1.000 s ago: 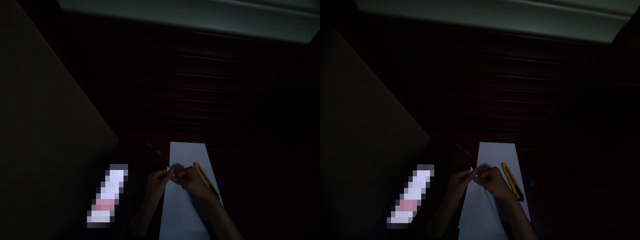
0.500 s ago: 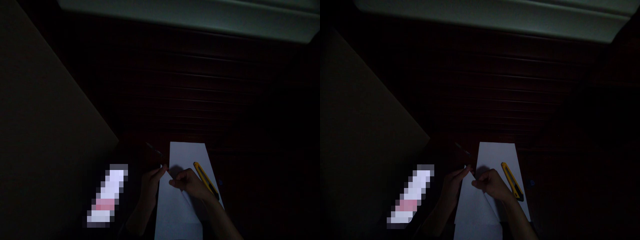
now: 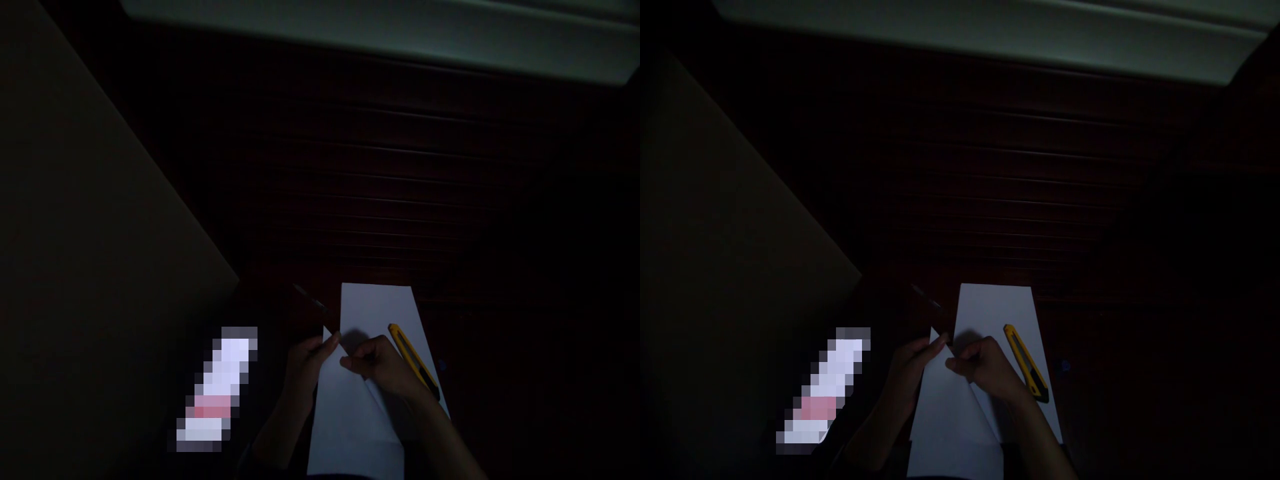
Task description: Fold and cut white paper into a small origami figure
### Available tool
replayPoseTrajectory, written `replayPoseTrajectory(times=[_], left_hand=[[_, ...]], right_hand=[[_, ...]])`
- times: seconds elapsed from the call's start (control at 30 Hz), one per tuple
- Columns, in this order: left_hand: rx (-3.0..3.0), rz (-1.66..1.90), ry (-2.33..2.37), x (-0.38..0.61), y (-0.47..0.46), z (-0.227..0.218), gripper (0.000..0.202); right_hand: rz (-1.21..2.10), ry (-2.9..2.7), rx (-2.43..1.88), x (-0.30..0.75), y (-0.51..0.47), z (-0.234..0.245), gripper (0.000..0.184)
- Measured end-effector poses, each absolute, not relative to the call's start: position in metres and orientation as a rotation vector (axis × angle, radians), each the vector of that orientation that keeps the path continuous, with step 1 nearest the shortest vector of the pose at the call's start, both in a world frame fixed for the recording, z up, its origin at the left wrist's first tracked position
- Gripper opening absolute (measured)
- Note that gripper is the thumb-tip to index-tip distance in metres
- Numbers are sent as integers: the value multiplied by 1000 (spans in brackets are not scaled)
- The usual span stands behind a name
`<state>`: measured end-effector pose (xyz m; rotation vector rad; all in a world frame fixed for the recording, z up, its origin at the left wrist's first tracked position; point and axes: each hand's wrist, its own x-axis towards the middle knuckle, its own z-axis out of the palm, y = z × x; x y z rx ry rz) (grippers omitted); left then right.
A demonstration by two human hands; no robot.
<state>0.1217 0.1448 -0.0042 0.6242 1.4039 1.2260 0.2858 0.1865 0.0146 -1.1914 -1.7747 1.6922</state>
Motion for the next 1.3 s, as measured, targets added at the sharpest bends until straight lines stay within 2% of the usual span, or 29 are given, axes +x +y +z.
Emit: replayPoseTrajectory(times=[0.33,0.63,1.3], left_hand=[[590,1228,1254,118,146,2,31],[505,1258,1390,129,142,28,31],[395,1228,1477,107,154,7,34]], right_hand=[[1564,-1746,-1282,288,185,29,32],[1600,-1728,-1300,284,185,27,34],[1663,-1784,-1228,288,187,20,39]])
